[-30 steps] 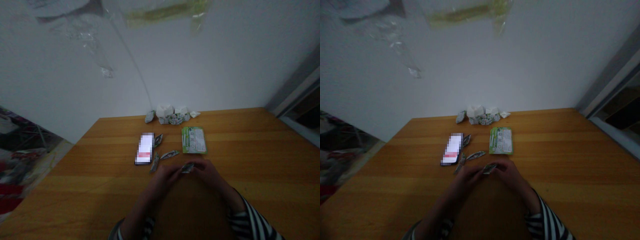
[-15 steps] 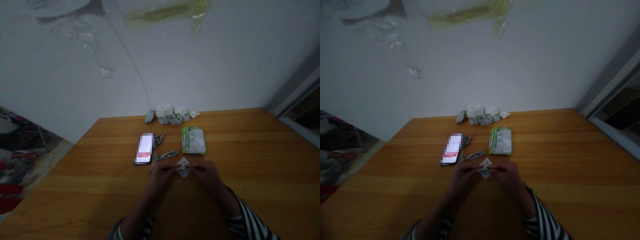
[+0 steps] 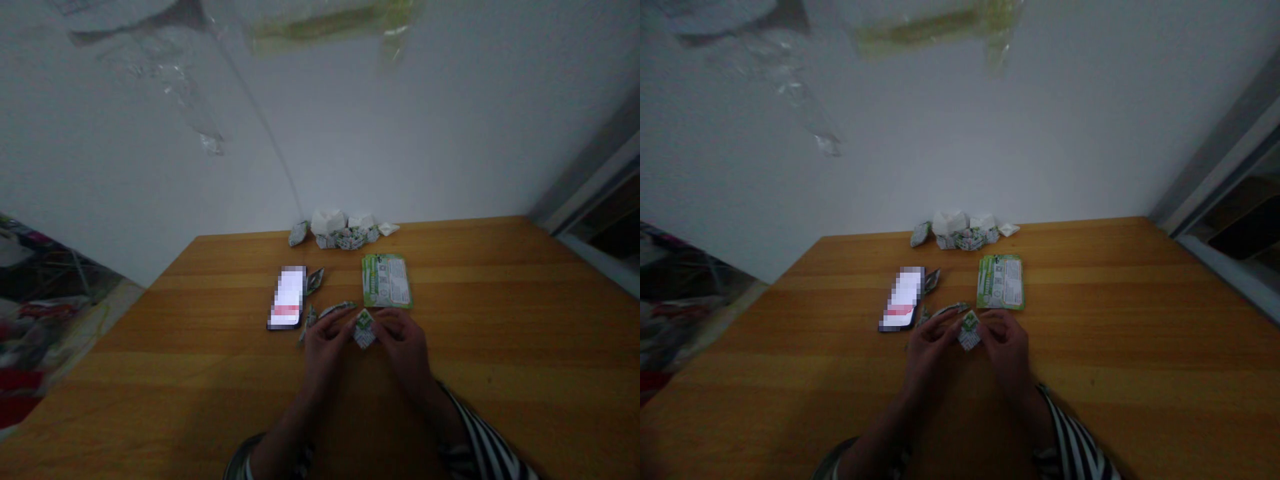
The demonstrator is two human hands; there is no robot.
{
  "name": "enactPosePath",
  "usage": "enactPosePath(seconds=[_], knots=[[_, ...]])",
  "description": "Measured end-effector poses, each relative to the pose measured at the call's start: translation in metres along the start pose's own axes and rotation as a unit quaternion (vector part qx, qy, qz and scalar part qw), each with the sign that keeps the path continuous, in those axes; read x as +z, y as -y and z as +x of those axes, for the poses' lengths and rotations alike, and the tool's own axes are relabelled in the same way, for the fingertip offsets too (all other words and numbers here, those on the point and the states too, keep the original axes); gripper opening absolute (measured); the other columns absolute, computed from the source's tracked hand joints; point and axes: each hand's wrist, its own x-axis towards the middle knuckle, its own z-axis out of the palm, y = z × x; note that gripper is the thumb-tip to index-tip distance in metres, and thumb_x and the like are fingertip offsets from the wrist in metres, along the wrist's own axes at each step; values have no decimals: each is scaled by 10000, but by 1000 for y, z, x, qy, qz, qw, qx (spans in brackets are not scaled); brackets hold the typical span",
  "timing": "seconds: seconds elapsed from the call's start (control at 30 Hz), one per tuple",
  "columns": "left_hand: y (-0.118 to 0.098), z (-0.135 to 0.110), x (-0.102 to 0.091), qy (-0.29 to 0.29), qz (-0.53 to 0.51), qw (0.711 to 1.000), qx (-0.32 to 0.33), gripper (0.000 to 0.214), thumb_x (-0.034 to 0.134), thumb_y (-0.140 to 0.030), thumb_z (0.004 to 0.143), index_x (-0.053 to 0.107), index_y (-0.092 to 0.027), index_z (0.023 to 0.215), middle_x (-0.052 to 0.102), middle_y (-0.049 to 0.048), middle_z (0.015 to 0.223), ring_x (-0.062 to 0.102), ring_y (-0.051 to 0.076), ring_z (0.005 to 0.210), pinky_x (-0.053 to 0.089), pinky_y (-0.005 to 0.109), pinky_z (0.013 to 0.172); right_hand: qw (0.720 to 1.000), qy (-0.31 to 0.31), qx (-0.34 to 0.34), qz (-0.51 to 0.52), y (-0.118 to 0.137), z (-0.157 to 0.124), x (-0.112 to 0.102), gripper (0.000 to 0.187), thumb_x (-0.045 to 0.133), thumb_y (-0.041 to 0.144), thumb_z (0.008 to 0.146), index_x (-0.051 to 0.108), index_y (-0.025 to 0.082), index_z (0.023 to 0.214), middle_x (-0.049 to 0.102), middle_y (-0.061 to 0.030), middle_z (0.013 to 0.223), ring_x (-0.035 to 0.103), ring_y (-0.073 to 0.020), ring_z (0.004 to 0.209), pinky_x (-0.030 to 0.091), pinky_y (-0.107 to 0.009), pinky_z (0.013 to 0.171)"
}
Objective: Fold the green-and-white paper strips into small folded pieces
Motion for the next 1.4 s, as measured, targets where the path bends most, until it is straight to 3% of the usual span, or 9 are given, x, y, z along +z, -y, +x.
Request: enactPosePath(seconds=[0.27, 0.43, 0.5, 0.6, 0.7, 0.8, 1.0, 1.23, 1.4], knots=[[-6, 4, -8, 103, 115, 987, 33, 263, 725, -347, 749, 778, -144, 909, 781, 94, 858, 708, 212, 734, 551, 287, 679, 997, 74, -29, -21, -2, 5, -10, 151, 645, 288, 802, 636, 188, 914, 743, -66, 832, 708, -213, 745, 573, -306, 656], [0, 3, -6, 69, 67, 995, 4, 307, 704, -408, 759, 730, -102, 761, 698, 39, 574, 596, 120, 467, 457, 202, 467, 993, 93, -53, -53, -7, 5, -9, 150, 652, 259, 778, 693, 193, 907, 735, -49, 859, 694, -201, 765, 567, -307, 698], [1, 4, -6, 73, 40, 996, -11, 335, 701, -415, 762, 705, -105, 891, 686, 25, 574, 587, 117, 454, 464, 206, 467, 994, 98, -39, -40, -7, 4, -7, 175, 689, 261, 742, 715, 194, 902, 749, -53, 880, 706, -212, 784, 574, -328, 730], [0, 4, -9, 70, 50, 996, 28, 409, 669, -386, 801, 622, -151, 1132, 721, 37, 700, 645, 152, 564, 509, 238, 537, 995, 97, 7, -4, -6, 6, -6, 220, 737, 296, 699, 737, 194, 894, 769, -65, 900, 727, -239, 803, 586, -370, 757], [-2, 4, -12, 51, 111, 985, 122, 213, 658, -322, 816, 695, -166, 957, 736, 63, 842, 680, 192, 779, 534, 277, 704, 993, 102, 51, 28, -3, 8, -7, 291, 775, 340, 663, 745, 187, 908, 776, -78, 901, 738, -259, 800, 591, -401, 764], [-3, 5, -14, 70, 160, 972, 158, 136, 672, -262, 796, 750, -166, 853, 748, 76, 875, 680, 218, 853, 525, 313, 797, 989, 121, 67, 43, 0, 8, -8, 354, 794, 354, 647, 742, 178, 950, 777, -84, 901, 741, -266, 798, 592, -409, 768], [3, 8, -19, 45, 235, 945, 222, 275, 665, -127, 751, 755, -220, 993, 756, 76, 1014, 689, 244, 946, 531, 370, 861, 994, 96, -11, -57, -3, 2, -8, 293, 715, 283, 741, 737, 209, 1023, 754, -72, 1029, 719, -269, 920, 560, -428, 863], [3, -2, -19, 40, 371, 873, 314, 202, 575, -104, 814, 745, -203, 861, 752, 56, 821, 686, 208, 753, 542, 311, 691, 959, 26, -156, -236, -7, -3, -11, 194, 608, 169, 764, 767, 233, 854, 771, -56, 849, 711, -259, 796, 557, -390, 755], [1, -3, -17, 41, 371, 888, 268, 197, 560, -117, 821, 743, -189, 815, 755, 50, 791, 684, 201, 730, 517, 291, 693, 970, 26, -129, -205, -7, -2, -10, 110, 622, 163, 742, 727, 195, 740, 723, -43, 710, 661, -210, 661, 523, -299, 616]])
